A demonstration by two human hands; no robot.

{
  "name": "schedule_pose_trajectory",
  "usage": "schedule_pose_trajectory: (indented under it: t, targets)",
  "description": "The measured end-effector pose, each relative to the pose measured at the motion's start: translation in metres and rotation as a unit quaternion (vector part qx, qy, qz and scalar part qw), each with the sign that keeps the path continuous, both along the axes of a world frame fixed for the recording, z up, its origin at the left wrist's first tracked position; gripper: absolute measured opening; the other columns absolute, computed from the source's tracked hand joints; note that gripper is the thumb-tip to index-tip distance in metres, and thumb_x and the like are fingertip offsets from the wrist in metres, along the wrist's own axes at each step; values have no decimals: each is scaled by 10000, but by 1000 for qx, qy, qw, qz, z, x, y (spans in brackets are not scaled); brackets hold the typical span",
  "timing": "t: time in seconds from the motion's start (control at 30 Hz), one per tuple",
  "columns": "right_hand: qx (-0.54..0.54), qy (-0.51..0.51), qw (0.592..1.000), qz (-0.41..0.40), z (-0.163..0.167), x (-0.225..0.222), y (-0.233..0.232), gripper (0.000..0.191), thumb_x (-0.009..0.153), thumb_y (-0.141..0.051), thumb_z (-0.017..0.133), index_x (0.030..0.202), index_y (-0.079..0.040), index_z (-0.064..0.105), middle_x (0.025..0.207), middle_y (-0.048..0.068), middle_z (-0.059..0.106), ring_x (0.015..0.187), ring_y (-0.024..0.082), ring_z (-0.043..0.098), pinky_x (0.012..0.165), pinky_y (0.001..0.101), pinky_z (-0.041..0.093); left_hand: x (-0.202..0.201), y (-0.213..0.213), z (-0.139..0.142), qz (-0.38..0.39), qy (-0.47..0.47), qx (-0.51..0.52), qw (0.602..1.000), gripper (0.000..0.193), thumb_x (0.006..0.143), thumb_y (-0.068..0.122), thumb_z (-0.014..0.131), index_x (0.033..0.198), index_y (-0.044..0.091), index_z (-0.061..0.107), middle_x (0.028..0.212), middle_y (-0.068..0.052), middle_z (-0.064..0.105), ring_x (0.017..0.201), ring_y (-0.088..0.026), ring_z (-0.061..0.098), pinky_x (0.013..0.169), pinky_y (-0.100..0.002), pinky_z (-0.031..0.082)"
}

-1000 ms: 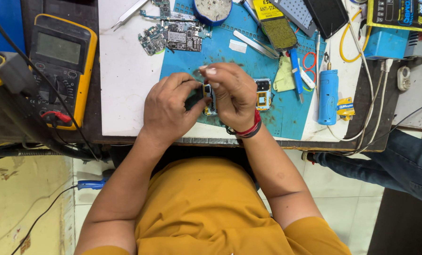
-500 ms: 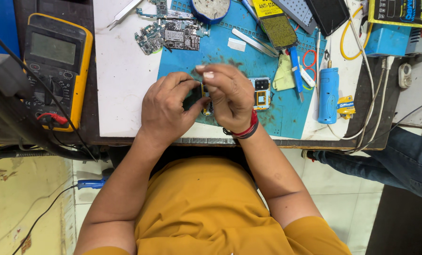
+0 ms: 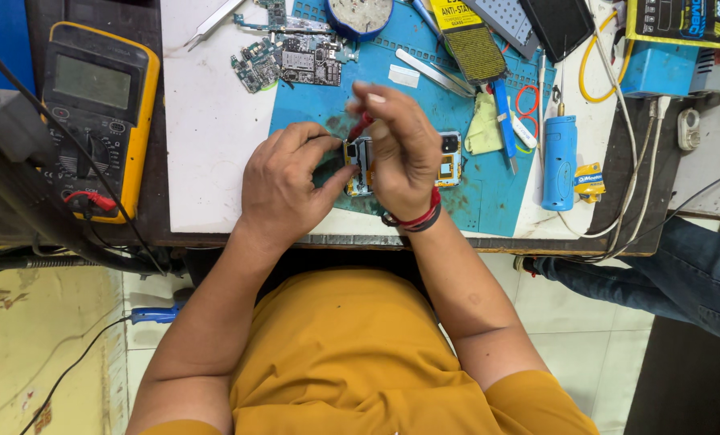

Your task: The person repairs a disassembled smartphone at a workbench. They use a screwdriver to unscrew and work on the phone's internal components, apply a blue handheld tool to the board area, manipulate small parts with their fingers, reposition the phone chassis, and use a pry tool on the device before handling the phone's back panel.

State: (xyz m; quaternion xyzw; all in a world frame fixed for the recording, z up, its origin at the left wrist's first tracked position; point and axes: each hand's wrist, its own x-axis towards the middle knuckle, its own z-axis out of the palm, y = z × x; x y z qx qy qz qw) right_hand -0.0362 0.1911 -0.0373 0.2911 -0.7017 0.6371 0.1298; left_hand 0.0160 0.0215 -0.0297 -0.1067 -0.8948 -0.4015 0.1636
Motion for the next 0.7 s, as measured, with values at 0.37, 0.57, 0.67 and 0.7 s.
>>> schedule_pose_trajectory:
  t: [0.37,0.57,0.67,0.7]
  targets:
    - [30,-4,999,-18,2,0,-2,196,1113,-22,625,1300,-74,647,1206,119,653,909,164,676,820,262,583,0,0,-1,-4,-2,2,1000,328,813,208,883,1047,29,740,1088,-94,682,947,-295,667,809,-412,527]
    - [66,52,996,-33,0,-1,-2,241,1114,-45,680,1342,-99,624,1269,116,616,1055,217,657,913,299,564,0,1,0,-6,-1,7,1000,334,816,211,883,1055,28,740,1093,-95,680,954,-296,668,812,-410,526]
    - [-31,-69,997,24,-1,-3,-3,255,1142,-2,538,1357,-91,641,1352,155,657,1033,190,744,856,281,617,-1,1,0,-2,-6,4,1000,328,813,209,883,1046,29,739,1094,-91,684,953,-295,669,814,-411,527]
    - [10,-32,999,5,-2,-3,-3,257,1118,-12,582,1361,-81,625,1389,165,620,1100,223,699,914,306,590,-1,1,0,-3,-3,3,1000,331,813,214,886,1044,30,738,1097,-93,684,955,-297,669,816,-412,527]
